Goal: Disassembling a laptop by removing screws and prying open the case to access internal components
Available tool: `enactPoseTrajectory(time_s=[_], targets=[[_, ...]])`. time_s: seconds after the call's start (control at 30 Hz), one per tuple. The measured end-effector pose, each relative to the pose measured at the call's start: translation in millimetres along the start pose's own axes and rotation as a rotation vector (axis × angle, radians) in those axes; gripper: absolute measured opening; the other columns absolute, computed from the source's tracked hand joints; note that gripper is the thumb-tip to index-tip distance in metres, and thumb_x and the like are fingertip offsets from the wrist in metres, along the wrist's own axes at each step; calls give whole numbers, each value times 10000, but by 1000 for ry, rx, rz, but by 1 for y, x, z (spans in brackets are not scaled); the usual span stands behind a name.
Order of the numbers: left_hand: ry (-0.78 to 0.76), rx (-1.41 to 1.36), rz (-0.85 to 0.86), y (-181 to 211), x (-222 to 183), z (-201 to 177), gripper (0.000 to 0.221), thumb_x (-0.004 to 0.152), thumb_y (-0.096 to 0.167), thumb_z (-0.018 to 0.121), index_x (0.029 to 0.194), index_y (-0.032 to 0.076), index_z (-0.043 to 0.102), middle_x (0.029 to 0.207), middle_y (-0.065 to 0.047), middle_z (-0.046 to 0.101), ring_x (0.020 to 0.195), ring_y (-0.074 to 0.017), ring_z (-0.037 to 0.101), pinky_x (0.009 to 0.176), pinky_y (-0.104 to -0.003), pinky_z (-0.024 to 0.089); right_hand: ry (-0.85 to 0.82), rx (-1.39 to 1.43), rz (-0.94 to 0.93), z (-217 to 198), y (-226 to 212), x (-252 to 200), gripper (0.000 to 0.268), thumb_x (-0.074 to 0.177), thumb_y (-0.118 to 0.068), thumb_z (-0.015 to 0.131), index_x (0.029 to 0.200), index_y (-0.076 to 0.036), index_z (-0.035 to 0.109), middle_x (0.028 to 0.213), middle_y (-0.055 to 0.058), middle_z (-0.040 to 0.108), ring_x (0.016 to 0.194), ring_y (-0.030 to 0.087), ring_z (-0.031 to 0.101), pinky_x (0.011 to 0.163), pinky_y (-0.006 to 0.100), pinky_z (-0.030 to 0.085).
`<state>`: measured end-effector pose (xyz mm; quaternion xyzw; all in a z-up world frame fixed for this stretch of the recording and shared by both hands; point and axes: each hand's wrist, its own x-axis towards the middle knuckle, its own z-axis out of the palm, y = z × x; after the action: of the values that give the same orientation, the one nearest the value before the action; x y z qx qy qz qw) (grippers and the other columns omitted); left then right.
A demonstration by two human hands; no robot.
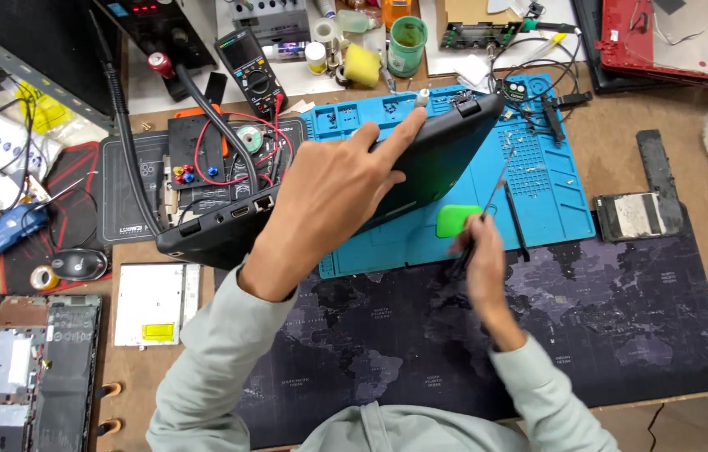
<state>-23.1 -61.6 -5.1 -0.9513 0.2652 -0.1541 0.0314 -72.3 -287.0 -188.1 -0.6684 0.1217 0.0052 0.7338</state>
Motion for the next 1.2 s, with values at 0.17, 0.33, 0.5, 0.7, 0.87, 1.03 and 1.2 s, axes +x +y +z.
enactPoseTrajectory(time_s=[0.17,0.33,0.5,0.7,0.87,1.03,1.2], targets=[[82,18,23,13,-1,-1,588,1015,426,679,1509,176,481,1039,-66,638,666,-180,676,442,-309,451,-112,-759,-303,-37,-15,38,316,1119,-266,430,1180,-68,669,914,61,563,933,214,451,783,362,393],[274,-32,11,25,0,1,394,1028,299,747,1338,136,565,1043,-80,532,699,-202,602,528,-325,471,-66,-1009,-374,-34,2,53,260,1025,-230,616,1252,-106,585,908,32,559,942,306,587,806,507,415],[380,-117,-14,37,-1,11,285,1089,161,660,1341,45,595,1191,-143,571,969,-305,623,810,-419,520,-76,-1016,-340,-27,-4,51,344,1011,-280,684,1283,-102,573,838,-6,607,862,230,638,804,468,412],[440,-87,-94,50,5,19,274,1075,125,686,1310,16,596,1198,-154,585,1097,-308,625,958,-448,523,43,-1022,-345,-67,-15,47,295,1020,-250,679,1274,-112,622,1072,86,619,825,239,660,852,481,434],[670,22,-140,60,11,48,299,978,157,728,1241,21,691,1100,-150,628,996,-284,649,990,-424,478,-1,-946,-299,-98,-11,32,379,956,-114,750,1295,-1,624,975,191,570,914,431,703,795,500,528],[759,154,-176,70,7,63,322,980,279,699,1223,70,716,1101,-115,670,999,-263,698,1023,-456,462,-31,-797,-207,-117,8,43,259,1025,-129,690,1271,-49,686,945,165,623,893,305,704,781,403,546],[773,216,-142,76,-1,66,324,972,285,702,1225,82,717,1105,-111,669,1015,-257,703,1018,-450,467,-17,-231,-310,-87,-61,35,136,1121,-150,572,1216,-60,607,993,104,637,880,193,674,875,333,588]])
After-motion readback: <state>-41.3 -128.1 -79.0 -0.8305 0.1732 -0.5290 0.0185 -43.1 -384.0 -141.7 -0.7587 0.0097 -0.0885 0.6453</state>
